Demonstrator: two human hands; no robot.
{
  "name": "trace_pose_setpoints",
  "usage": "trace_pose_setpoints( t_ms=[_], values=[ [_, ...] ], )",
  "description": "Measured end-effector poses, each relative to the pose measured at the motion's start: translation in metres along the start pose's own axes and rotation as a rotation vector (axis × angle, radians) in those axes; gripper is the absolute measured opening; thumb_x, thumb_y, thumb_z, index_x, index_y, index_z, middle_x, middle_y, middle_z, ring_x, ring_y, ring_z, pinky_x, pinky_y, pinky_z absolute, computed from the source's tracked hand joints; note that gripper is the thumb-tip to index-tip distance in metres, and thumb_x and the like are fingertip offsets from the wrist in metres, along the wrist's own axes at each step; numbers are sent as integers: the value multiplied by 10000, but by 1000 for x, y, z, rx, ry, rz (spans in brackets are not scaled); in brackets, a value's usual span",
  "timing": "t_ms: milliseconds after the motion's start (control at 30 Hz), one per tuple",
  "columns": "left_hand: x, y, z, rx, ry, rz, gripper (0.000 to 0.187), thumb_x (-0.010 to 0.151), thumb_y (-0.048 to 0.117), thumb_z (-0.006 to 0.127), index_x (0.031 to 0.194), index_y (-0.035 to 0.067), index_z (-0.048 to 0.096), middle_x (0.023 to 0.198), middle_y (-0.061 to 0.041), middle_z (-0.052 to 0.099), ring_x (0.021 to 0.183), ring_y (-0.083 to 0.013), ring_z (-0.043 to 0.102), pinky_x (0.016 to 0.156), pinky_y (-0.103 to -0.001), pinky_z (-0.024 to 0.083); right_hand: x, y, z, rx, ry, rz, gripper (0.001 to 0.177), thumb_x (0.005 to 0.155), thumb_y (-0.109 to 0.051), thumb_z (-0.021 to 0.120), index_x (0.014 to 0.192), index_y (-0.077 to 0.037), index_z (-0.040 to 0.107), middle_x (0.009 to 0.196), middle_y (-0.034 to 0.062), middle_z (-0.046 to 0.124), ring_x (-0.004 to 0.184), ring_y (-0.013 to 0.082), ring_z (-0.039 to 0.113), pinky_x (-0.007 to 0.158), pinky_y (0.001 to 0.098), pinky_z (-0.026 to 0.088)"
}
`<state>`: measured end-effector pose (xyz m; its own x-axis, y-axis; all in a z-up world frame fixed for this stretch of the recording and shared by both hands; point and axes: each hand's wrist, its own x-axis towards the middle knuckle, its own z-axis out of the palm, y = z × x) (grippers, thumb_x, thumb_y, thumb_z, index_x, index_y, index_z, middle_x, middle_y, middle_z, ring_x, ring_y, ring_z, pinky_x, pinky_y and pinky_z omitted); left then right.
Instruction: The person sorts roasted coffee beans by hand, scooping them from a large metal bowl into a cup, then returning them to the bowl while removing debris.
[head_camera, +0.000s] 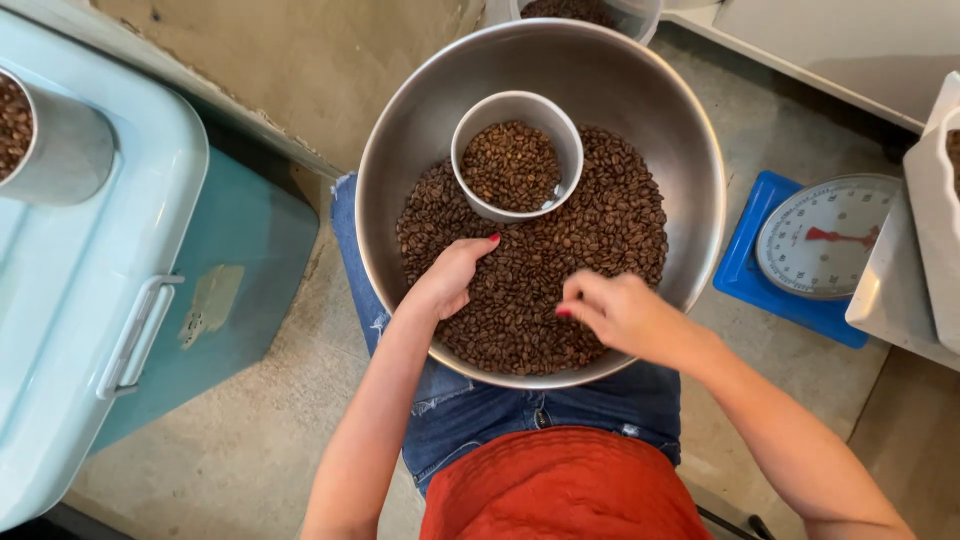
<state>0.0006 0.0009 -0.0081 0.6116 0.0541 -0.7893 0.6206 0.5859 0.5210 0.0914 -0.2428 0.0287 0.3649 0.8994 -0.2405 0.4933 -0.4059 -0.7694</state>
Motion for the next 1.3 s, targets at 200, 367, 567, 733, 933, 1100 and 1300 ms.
trace_pose_setpoints(
  t_ms=[200, 367, 567, 733, 933, 1100, 1300],
  values=[
    [-3, 0, 4, 23, -11, 45, 435, 1027, 187, 461, 1270, -148, 594, 1223, -276, 704, 973, -304, 710, 763, -314, 579, 63, -44, -60, -85, 498, -316, 64, 1019, -58, 639, 1031, -120, 626, 539, -27, 610, 430, 153, 578, 480, 247, 466],
    [-4, -1, 4, 83, 2, 75, 442, 1018, 183, 476, 1313, -124, 593, 1229, -266, 710, 957, -280, 716, 688, -270, 569, 118, -55, -83, -417, 601, -426, 160, 1031, -195, 645, 1178, -139, 613, 861, 84, 612, 728, 299, 644, 704, 398, 481],
    [-40, 8, 28, 408, -22, 110, 711, 1068, 397, 499, 1615, 5, 268, 1655, -326, 121, 1517, -536, -50, 1128, -753, -25, 70, -46, -83, -542, 378, -164, 286, 1035, -209, 553, 1313, -155, 589, 1101, 107, 558, 1039, 365, 606, 872, 523, 493],
    [-59, 2, 38, 659, 46, 385, 522, 1067, 281, 495, 1478, -40, 518, 1511, -299, 491, 1476, -472, 334, 1185, -613, 247, 5, -41, -70, -173, 83, 162, 375, 986, -96, 576, 1358, -59, 614, 1178, 196, 664, 1146, 355, 654, 972, 493, 552],
    [-82, -1, 51, 1035, -112, 375, 1244, 743, 619, 812, 1590, -76, 223, 1580, -406, 284, 1478, -571, 240, 1189, -682, 237, -3, -9, -25, -85, -105, 321, 1040, 739, -152, 890, 1588, -82, 293, 1443, 285, 479, 1366, 505, 473, 1083, 616, 471],
    [-41, -30, 40, 1068, 0, 490, 1192, 667, 256, 962, 1598, 21, 255, 1507, -416, 326, 1410, -602, 342, 1108, -712, 356, 13, 6, 2, -12, -20, 252, 989, 740, -35, 841, 1575, -56, 311, 1499, 335, 388, 1409, 559, 369, 1043, 654, 475],
    [-29, -41, 33, 953, 88, 511, 985, 713, 199, 919, 1537, 54, 401, 1506, -309, 442, 1438, -499, 389, 1159, -615, 358, -5, -37, -10, 29, 77, 238, 824, 829, 64, 705, 1559, -36, 337, 1524, 304, 392, 1435, 525, 361, 1085, 649, 435]
  ],
)
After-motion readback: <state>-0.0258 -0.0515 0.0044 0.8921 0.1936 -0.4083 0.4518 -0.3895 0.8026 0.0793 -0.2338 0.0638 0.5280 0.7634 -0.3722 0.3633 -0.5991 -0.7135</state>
